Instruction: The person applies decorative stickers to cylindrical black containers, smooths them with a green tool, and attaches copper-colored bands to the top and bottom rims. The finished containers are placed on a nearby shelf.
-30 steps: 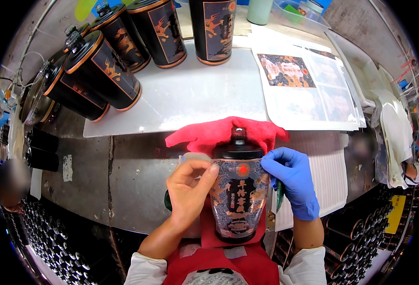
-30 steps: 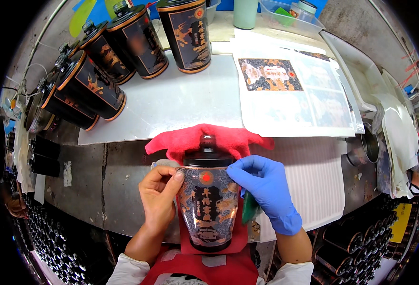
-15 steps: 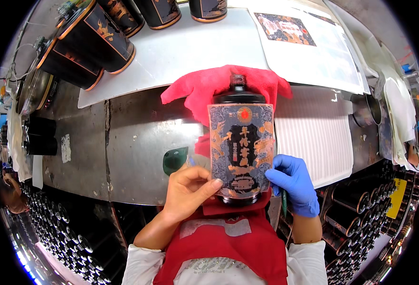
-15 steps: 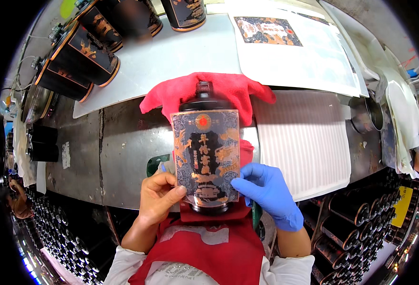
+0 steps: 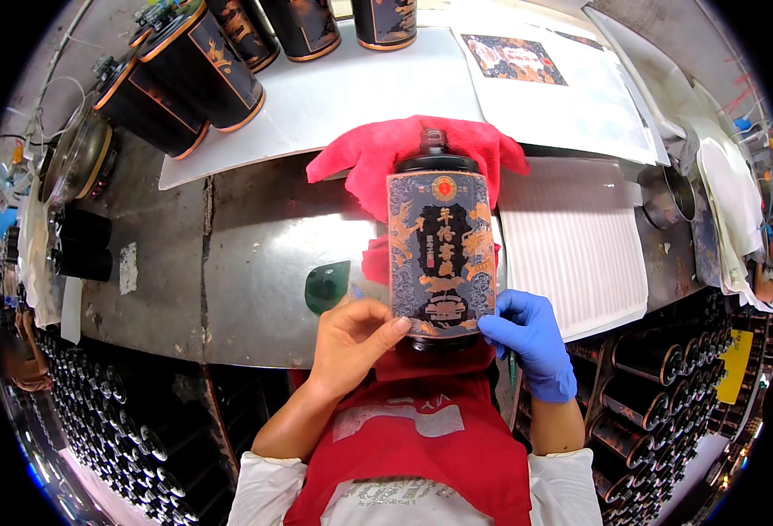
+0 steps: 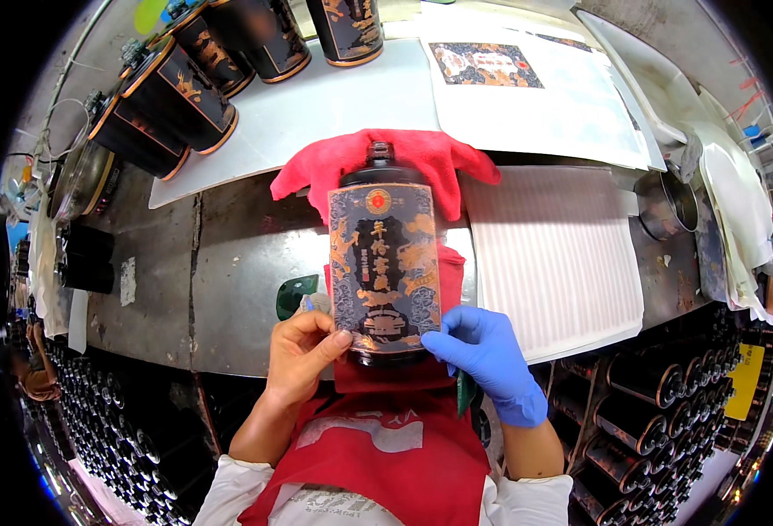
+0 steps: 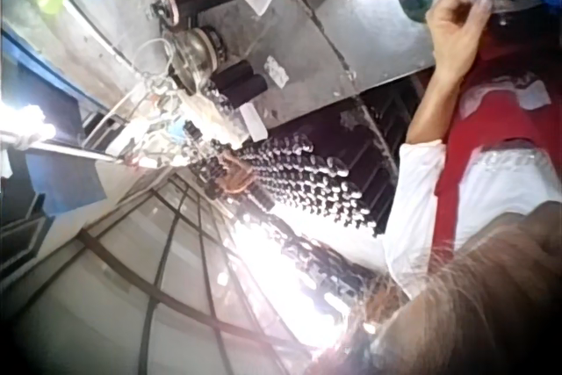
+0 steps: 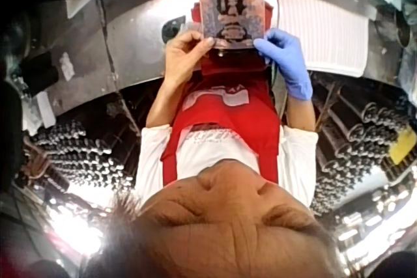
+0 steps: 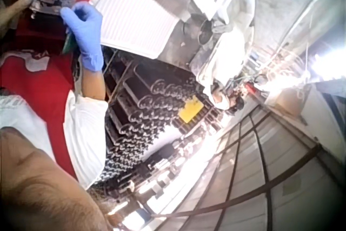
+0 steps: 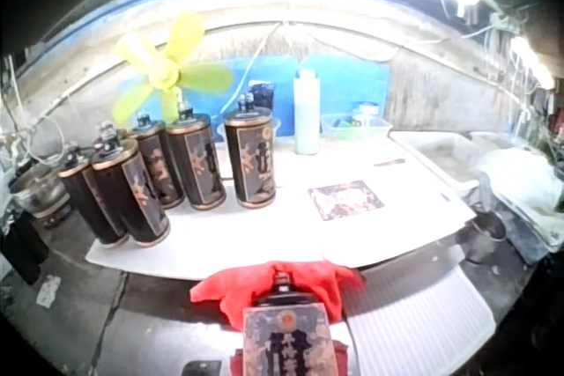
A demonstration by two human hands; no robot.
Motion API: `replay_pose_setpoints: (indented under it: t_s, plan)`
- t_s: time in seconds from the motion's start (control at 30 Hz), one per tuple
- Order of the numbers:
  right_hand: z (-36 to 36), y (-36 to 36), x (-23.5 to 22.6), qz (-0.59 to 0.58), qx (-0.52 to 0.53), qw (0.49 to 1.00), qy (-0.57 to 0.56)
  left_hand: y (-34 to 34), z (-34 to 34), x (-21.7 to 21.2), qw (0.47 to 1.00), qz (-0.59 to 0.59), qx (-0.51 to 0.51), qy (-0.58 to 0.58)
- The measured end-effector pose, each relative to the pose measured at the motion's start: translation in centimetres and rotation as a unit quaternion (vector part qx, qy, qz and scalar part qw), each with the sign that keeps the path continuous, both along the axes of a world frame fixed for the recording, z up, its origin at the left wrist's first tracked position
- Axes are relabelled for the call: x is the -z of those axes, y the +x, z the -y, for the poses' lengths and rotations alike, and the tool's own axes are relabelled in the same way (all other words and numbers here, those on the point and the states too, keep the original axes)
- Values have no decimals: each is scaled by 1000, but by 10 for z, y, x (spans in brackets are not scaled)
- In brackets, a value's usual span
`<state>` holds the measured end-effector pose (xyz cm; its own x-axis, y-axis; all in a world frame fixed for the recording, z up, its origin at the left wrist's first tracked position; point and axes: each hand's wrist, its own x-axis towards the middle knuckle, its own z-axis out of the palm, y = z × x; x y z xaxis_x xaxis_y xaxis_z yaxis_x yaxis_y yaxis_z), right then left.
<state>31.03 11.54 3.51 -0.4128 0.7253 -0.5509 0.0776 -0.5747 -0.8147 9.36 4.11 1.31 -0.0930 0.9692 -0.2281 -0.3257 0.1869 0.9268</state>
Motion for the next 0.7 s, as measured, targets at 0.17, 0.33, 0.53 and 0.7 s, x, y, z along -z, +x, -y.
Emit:
replay_pose_setpoints:
  t_s: [0.17,0.33,0.53,0.7]
  plan:
    - [0,2,2,-3,-8,1000,-4,0,1,-1,1000,2,4,-3]
    - [0,1,8,-3,0,1000,-2,-1,1,2,1000,-8,14,-1]
    - [-6,3,8,-42,3,999,23,-9,-6,3,995,91,28,24]
    - [-36,-15,-2,-33,36,996,75,-4,-38,-9,994,92,-54,12]
